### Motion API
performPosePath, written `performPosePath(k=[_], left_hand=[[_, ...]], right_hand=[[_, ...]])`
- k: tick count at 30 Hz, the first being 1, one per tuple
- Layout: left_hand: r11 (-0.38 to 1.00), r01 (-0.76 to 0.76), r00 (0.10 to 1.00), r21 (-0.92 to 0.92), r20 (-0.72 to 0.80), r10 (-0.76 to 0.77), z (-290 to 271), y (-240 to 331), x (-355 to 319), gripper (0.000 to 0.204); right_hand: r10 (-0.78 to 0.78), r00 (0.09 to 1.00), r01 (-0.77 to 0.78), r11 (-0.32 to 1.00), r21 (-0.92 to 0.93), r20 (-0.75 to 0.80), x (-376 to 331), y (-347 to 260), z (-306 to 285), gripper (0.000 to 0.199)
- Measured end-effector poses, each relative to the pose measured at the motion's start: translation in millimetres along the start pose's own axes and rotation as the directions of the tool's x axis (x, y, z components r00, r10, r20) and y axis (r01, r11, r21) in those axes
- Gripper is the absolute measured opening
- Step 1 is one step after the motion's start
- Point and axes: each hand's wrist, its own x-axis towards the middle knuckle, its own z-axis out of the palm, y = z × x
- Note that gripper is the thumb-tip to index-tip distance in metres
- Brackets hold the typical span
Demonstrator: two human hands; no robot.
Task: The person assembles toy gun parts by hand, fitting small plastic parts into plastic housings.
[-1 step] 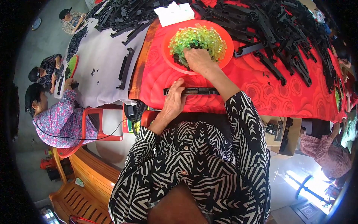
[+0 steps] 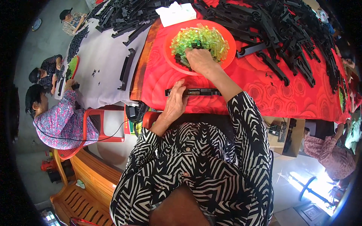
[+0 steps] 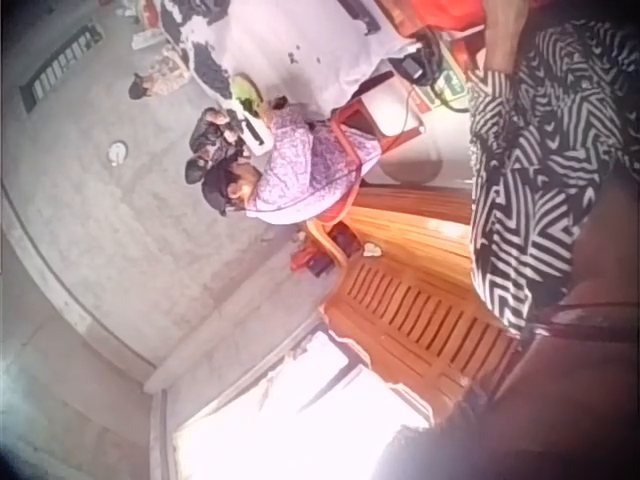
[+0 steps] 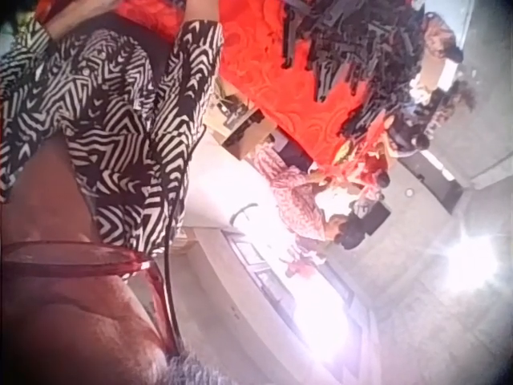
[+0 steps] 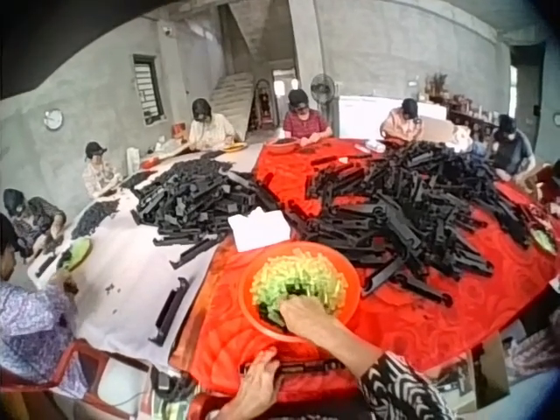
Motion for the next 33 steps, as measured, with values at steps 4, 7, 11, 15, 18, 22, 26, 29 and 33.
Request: performPosePath(k=[4,7,11,15,18,22,26,29,33], left_hand=[[0.999,0.026,1.000,-0.032,0.010,-0.026,-1,6,-3,0.058],[0.997,0.036,0.999,-0.063,0.029,-0.035,-1,9,-5,0.061],[0.991,0.075,0.996,-0.114,0.047,-0.070,-2,20,-4,0.064],[0.979,0.167,0.977,-0.116,0.155,-0.148,-9,25,-4,0.062],[0.978,0.197,0.968,-0.074,0.175,-0.181,-16,32,1,0.057],[0.993,0.116,0.989,-0.036,0.093,-0.112,-25,37,15,0.035],[0.983,0.156,0.988,-0.099,-0.001,-0.157,-20,38,20,0.013],[0.983,0.162,0.986,-0.086,0.042,-0.159,-12,41,21,0.014],[0.979,0.195,0.981,-0.061,0.028,-0.194,-4,43,18,0.013]], right_hand=[[0.002,1.000,-0.002,1.000,-0.012,0.020,-4,-1,-1,0.015],[0.004,1.000,-0.004,1.000,-0.020,-0.028,-13,4,-1,0.015],[0.037,0.962,0.029,0.971,0.238,-0.271,-35,21,-14,0.016],[0.147,0.956,0.087,0.684,0.725,-0.253,-84,4,-48,0.010],[0.090,0.933,0.197,0.681,0.706,-0.347,-119,-12,-40,0.005],[0.151,0.906,0.195,0.681,0.706,-0.396,-144,-25,-16,0.013],[0.085,0.886,0.198,0.820,0.537,-0.456,-145,-26,-1,0.017],[0.014,0.889,0.227,0.855,0.466,-0.458,-144,-27,5,0.016],[-0.022,0.883,0.249,0.868,0.429,-0.468,-146,-29,15,0.013]])
